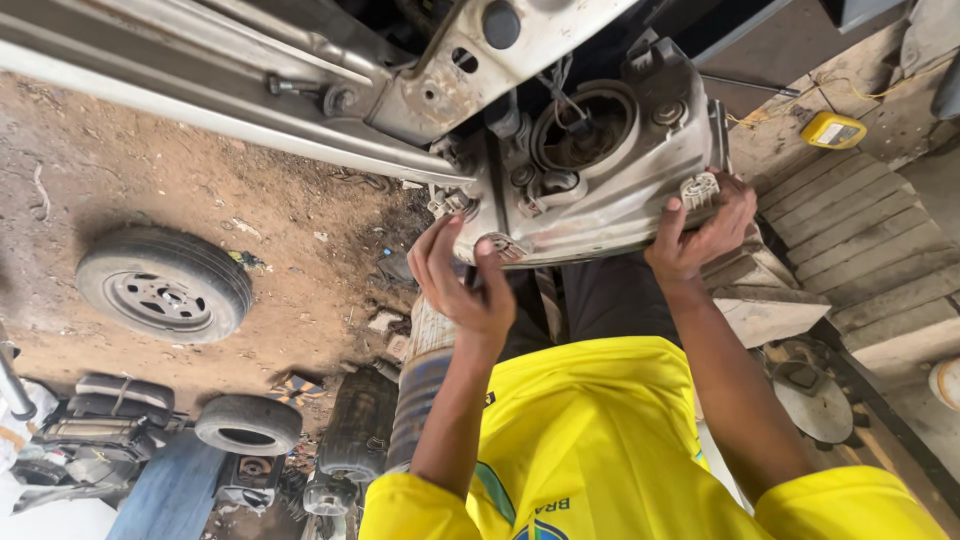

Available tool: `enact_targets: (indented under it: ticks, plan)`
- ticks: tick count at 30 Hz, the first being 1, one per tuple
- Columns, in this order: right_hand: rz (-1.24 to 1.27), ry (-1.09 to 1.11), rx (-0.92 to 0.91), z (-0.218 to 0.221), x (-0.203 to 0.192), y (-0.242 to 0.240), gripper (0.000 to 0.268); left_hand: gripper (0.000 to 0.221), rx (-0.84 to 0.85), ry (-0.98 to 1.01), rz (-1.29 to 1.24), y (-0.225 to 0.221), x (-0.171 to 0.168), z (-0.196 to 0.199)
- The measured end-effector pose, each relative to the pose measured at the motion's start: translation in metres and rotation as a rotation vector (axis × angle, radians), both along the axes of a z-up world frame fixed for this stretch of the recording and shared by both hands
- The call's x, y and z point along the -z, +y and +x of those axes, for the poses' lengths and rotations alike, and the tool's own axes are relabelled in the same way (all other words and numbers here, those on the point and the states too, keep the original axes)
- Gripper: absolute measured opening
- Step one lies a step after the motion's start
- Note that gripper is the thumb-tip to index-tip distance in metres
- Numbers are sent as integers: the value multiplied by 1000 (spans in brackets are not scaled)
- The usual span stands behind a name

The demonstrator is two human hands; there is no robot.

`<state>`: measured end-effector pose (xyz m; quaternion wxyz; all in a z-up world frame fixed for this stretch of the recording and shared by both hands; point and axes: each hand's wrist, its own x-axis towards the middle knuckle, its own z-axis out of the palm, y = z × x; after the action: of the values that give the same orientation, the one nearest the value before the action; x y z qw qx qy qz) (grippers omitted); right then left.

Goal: The person unbolts a headlight housing from the engine bay of a car using a socket wrench and removes the housing by hand.

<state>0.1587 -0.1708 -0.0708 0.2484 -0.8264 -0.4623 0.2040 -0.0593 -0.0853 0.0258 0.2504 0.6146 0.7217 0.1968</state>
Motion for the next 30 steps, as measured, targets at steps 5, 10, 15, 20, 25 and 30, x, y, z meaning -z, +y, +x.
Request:
enact_targets:
  ticks: [5,10,15,20,25,30]
  plan:
    - [-32,-14,-22,-1,-2,0,49,41,148,67,-246,-38,7,-15]
    - [-38,11,-18,0,-2,-1,50,51,47,40,-28,-44,40,-4]
    - [-29,39,-18,0,-1,-6,48,50,29,142,30,-50,50,1]
    - [-40,100,-18,4,-1,-9,45,48,38,124,44,-57,56,-6]
    - [-66,354,-75,26,-35,30,38,59,16,72,82,-61,58,-15]
    - [-134,356,-551,35,-80,129,26,58,11,56,45,-63,55,-15]
